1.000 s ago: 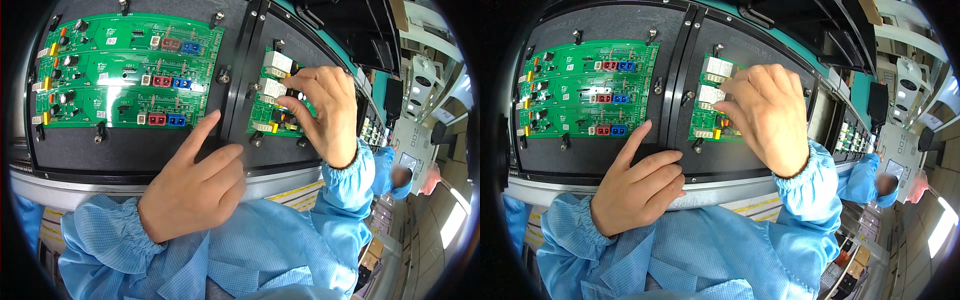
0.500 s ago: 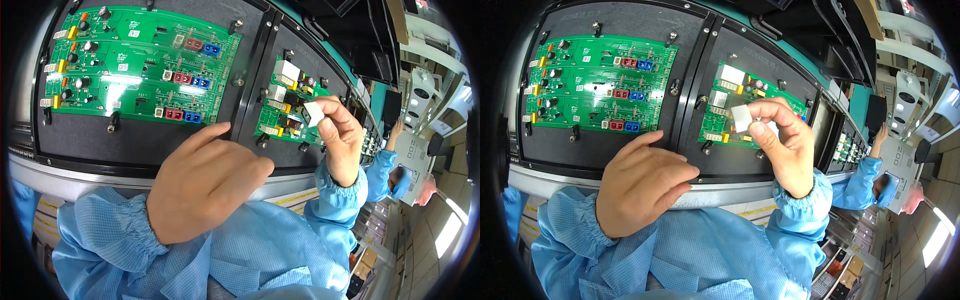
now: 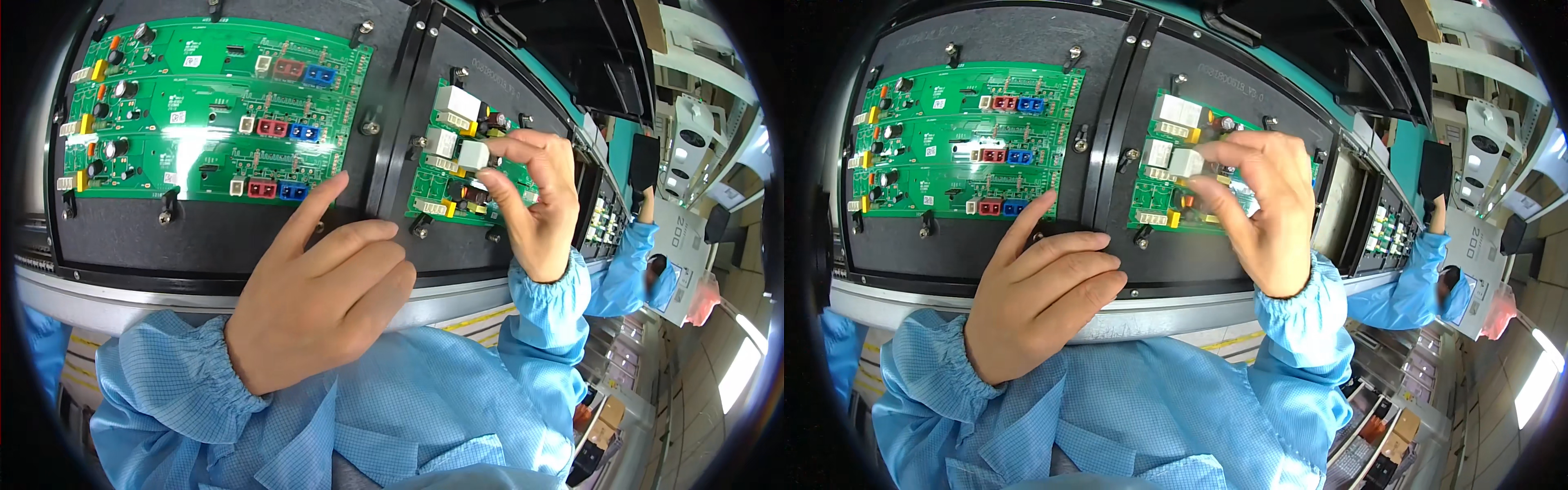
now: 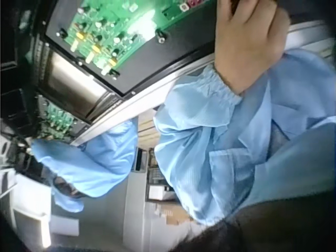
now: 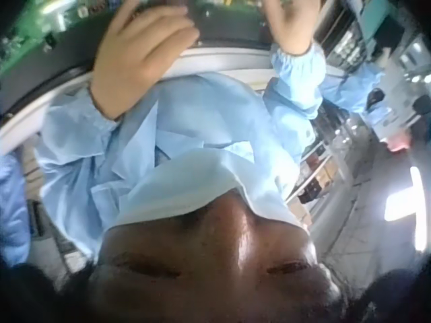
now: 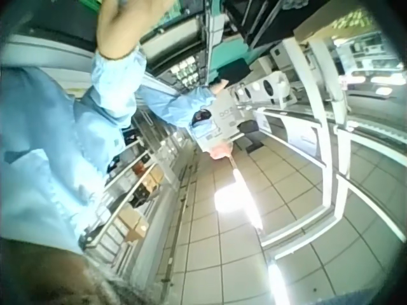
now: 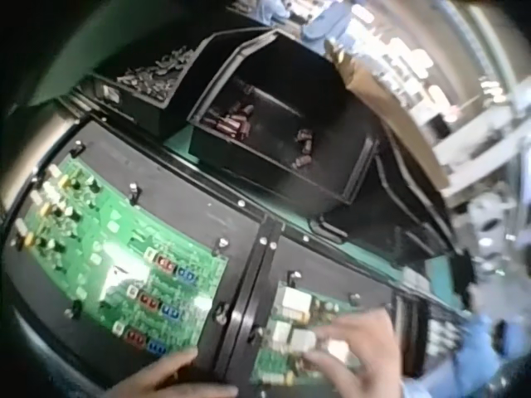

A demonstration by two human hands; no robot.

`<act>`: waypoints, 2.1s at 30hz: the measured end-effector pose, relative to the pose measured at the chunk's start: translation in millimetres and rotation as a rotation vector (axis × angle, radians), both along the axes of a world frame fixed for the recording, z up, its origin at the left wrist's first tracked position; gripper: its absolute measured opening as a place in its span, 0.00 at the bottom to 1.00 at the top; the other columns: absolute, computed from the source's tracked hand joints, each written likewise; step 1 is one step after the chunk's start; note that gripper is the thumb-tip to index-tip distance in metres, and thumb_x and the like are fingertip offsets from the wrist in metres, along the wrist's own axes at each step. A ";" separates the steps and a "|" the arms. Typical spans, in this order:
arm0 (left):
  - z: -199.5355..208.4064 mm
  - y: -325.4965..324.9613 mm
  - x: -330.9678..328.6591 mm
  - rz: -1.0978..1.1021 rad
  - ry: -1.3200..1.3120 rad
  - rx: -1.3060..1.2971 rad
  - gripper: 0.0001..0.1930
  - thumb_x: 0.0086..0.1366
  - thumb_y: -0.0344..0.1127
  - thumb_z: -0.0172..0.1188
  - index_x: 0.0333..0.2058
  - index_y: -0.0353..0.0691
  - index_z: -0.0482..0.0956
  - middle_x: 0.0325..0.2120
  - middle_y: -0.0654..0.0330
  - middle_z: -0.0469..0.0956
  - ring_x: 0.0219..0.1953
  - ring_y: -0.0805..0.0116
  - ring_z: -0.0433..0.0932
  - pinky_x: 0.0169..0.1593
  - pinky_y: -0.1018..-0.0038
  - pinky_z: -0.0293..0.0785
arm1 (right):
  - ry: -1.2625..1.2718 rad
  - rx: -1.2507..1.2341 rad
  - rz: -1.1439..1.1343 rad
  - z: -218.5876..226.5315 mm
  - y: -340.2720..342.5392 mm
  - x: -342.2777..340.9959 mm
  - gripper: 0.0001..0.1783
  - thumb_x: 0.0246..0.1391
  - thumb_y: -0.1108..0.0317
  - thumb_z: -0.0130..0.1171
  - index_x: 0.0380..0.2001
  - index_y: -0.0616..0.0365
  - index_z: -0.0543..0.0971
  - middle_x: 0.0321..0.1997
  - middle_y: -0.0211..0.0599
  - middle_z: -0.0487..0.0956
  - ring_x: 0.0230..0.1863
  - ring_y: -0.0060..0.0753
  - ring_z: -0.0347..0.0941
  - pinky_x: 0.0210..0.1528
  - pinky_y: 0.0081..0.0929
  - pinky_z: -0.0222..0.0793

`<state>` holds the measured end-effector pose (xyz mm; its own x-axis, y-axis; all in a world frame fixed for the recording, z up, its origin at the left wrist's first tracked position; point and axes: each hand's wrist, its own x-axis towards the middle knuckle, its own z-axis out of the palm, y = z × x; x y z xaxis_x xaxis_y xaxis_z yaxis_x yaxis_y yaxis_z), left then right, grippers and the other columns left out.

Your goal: Assembling various electronic components onto printed circuit boards on a production line.

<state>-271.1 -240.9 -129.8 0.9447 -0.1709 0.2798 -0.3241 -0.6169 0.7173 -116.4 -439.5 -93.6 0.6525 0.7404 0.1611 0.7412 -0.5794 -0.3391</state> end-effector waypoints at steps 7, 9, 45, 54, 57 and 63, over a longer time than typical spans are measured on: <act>2.4 -2.2 3.2 0.052 0.009 -0.016 0.11 0.56 0.32 0.64 0.39 0.42 0.84 0.39 0.63 0.82 0.49 0.66 0.80 0.65 0.48 0.65 | -0.144 -0.131 0.074 5.5 7.0 3.1 0.15 0.44 0.69 0.72 0.37 0.59 0.83 0.40 0.39 0.78 0.44 0.41 0.71 0.48 0.34 0.66; 4.2 -0.4 8.0 0.080 -0.006 0.010 0.13 0.56 0.31 0.63 0.42 0.41 0.83 0.41 0.62 0.82 0.49 0.64 0.80 0.65 0.49 0.65 | -0.134 -0.131 0.074 5.9 5.9 6.4 0.15 0.44 0.69 0.72 0.37 0.59 0.83 0.40 0.39 0.78 0.44 0.41 0.71 0.48 0.34 0.66; 6.9 18.8 69.9 -0.109 -0.026 0.571 0.21 0.62 0.29 0.53 0.55 0.41 0.78 0.58 0.59 0.75 0.63 0.58 0.70 0.70 0.52 0.52 | -0.164 -0.114 0.213 4.6 10.5 16.1 0.16 0.39 0.67 0.74 0.35 0.56 0.83 0.37 0.34 0.78 0.40 0.40 0.72 0.42 0.33 0.66; 7.0 23.1 71.5 -0.139 -0.039 0.591 0.22 0.62 0.27 0.54 0.55 0.41 0.77 0.58 0.58 0.74 0.63 0.58 0.70 0.70 0.51 0.53 | -0.149 -0.106 0.162 5.0 10.9 17.8 0.16 0.39 0.68 0.74 0.36 0.56 0.83 0.37 0.34 0.78 0.40 0.40 0.72 0.42 0.33 0.66; 6.1 24.1 70.9 -0.141 -0.036 0.588 0.22 0.62 0.27 0.54 0.55 0.41 0.77 0.58 0.58 0.74 0.63 0.57 0.70 0.70 0.50 0.53 | -0.142 -0.100 0.154 3.6 10.9 18.4 0.16 0.39 0.68 0.74 0.36 0.56 0.83 0.37 0.34 0.78 0.40 0.40 0.73 0.42 0.32 0.66; 5.4 26.0 70.9 -0.149 -0.046 0.589 0.22 0.61 0.27 0.54 0.55 0.41 0.77 0.58 0.58 0.74 0.63 0.57 0.70 0.70 0.49 0.53 | -0.130 -0.088 0.136 3.1 9.7 18.7 0.16 0.39 0.69 0.74 0.36 0.56 0.83 0.36 0.34 0.78 0.40 0.39 0.73 0.42 0.32 0.67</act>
<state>-200.2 -214.8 -124.4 0.8882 -0.4384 0.1377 -0.4595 -0.8516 0.2524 -97.7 -429.9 -90.5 0.5232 0.8353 0.1686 0.8490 -0.4938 -0.1881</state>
